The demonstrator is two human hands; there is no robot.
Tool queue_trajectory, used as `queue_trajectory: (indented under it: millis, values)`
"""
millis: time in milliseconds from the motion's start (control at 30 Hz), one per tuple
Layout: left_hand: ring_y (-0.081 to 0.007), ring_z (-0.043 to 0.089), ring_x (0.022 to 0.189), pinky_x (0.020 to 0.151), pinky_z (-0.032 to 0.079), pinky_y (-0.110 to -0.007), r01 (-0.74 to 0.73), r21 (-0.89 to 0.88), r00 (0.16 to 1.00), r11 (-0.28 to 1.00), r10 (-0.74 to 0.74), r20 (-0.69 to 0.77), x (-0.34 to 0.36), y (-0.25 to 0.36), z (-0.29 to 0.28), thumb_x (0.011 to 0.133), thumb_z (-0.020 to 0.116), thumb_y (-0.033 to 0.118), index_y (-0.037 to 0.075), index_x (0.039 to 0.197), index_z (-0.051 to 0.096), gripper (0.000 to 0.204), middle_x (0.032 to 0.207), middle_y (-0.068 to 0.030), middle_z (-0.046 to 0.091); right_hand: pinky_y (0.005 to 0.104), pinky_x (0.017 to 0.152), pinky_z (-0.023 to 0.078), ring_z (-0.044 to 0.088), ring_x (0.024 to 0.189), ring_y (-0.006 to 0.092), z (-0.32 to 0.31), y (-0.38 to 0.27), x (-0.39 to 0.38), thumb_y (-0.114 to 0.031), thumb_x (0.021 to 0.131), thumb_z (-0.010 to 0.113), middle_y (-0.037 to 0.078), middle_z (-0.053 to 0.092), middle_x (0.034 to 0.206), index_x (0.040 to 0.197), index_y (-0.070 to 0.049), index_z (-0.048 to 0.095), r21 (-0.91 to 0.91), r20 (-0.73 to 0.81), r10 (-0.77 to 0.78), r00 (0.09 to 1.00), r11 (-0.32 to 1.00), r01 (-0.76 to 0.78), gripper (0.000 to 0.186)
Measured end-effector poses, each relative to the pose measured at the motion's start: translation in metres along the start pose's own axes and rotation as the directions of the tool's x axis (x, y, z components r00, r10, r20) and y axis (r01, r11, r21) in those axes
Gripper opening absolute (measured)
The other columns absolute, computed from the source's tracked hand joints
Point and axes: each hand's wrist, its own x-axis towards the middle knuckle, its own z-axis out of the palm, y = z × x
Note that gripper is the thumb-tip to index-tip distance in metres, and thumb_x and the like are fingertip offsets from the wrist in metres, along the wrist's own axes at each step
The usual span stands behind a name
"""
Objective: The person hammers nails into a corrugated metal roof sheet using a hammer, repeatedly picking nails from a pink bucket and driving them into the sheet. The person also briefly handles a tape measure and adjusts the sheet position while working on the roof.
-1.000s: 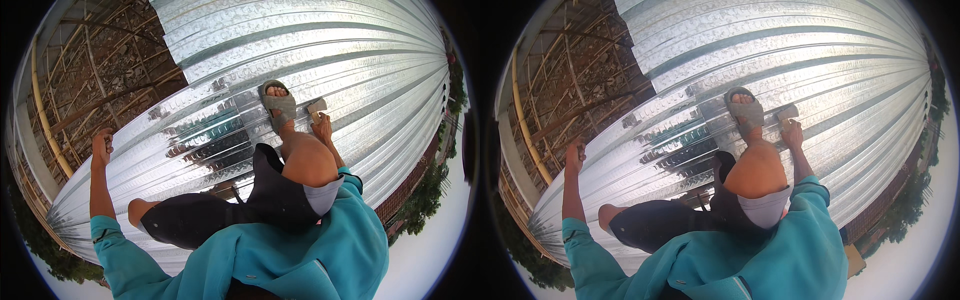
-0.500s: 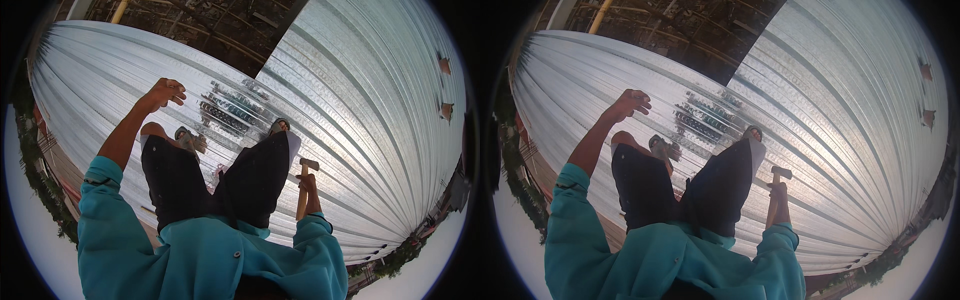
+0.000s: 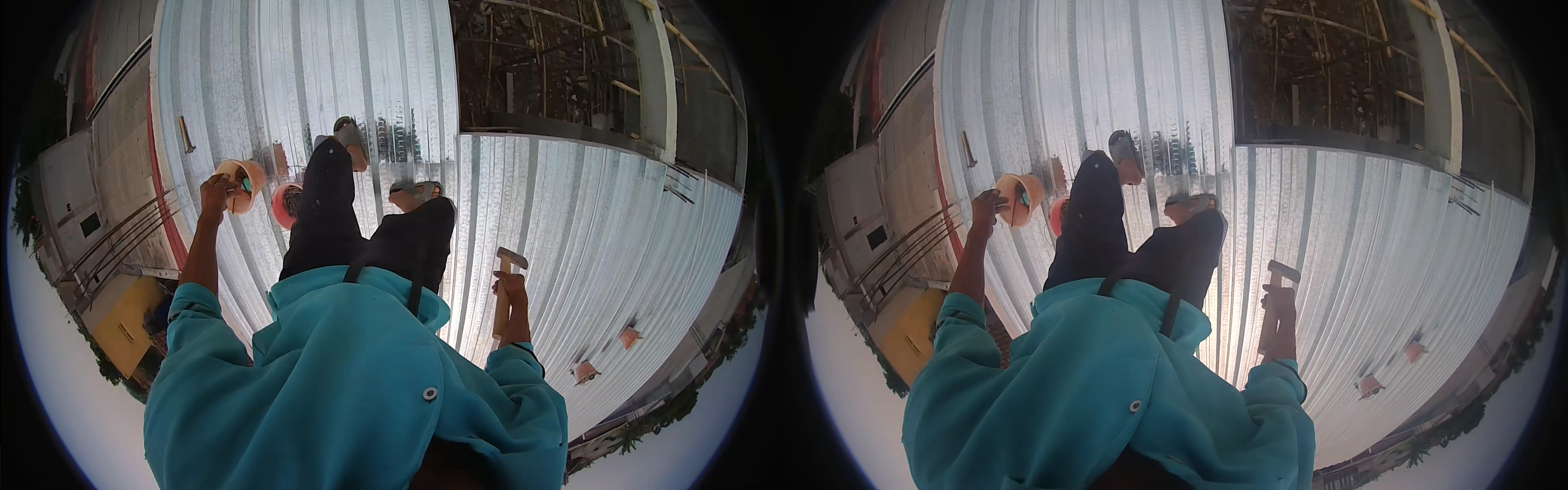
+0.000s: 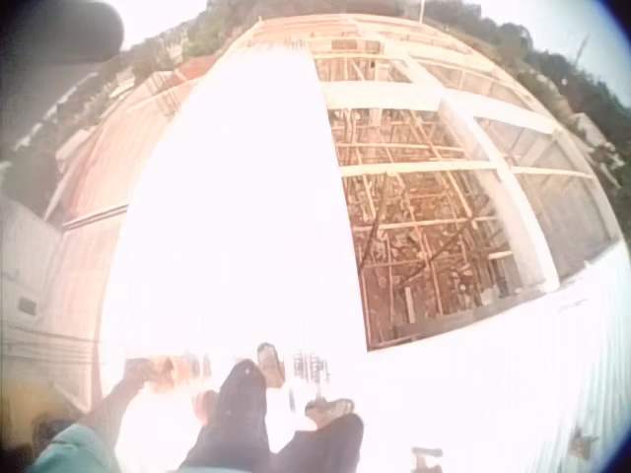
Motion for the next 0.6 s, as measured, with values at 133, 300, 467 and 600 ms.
queue_trajectory:
  millis: [133, 300, 467, 600]
  values:
    - [-0.0296, 0.074, 0.074, 0.055, 0.059, -0.033, 0.227, -0.253, 0.97, 0.94, -0.243, -0.032, -0.093, -0.151, 0.009, 0.098, 0.058, 0.016, -0.016, 0.125, 0.056, 0.042, 0.096, -0.0277, 0.072, 0.0396, 0.043, 0.055, 0.069, 0.054, 0.0284, -0.039, -0.099, -0.026, -0.008, 0.075, 0.083, 0.016, 0.065, 0.069, 0.092, 0.01, 0.06, -0.492, -0.235, -0.13, 0.963, 0.87, -0.002, 0.034]
    - [-0.0297, 0.072, 0.07, 0.059, 0.062, -0.038, 0.368, -0.488, 0.925, 0.792, -0.364, 0.106, -0.165, -0.236, 0.057, 0.096, 0.06, 0.016, -0.017, 0.122, 0.058, 0.042, 0.094, -0.0273, 0.072, 0.0382, 0.042, 0.055, 0.069, 0.054, 0.0263, -0.025, -0.238, -0.045, -0.003, 0.075, 0.08, 0.016, 0.066, 0.073, 0.094, 0.01, 0.058, -0.651, -0.203, -0.291, 0.935, 0.754, 0.093, 0.032]
    - [-0.0234, 0.076, 0.082, 0.044, 0.035, -0.025, 0.462, -0.676, 0.872, 0.575, -0.433, 0.228, -0.166, -0.222, 0.09, 0.096, 0.063, 0.031, 0.0, 0.135, 0.057, 0.05, 0.106, -0.0165, 0.074, 0.0348, 0.043, 0.052, 0.066, 0.054, 0.0218, 0.091, -0.402, -0.131, -0.002, 0.078, 0.076, 0.012, 0.062, 0.069, 0.092, 0.004, 0.059, -0.731, -0.01, -0.566, 0.825, 0.567, 0.38, 0.022]
    - [-0.0217, 0.077, 0.087, 0.044, 0.034, -0.025, 0.391, -0.799, 0.905, 0.457, -0.348, 0.243, -0.12, -0.161, 0.059, 0.096, 0.064, 0.02, -0.006, 0.137, 0.055, 0.049, 0.11, -0.0166, 0.075, 0.0359, 0.046, 0.049, 0.057, 0.049, 0.0192, 0.204, -0.503, -0.213, -0.013, 0.087, 0.074, 0.007, 0.06, 0.064, 0.082, -0.002, 0.061, -0.648, 0.191, -0.276, 0.942, 0.685, 0.332, 0.018]
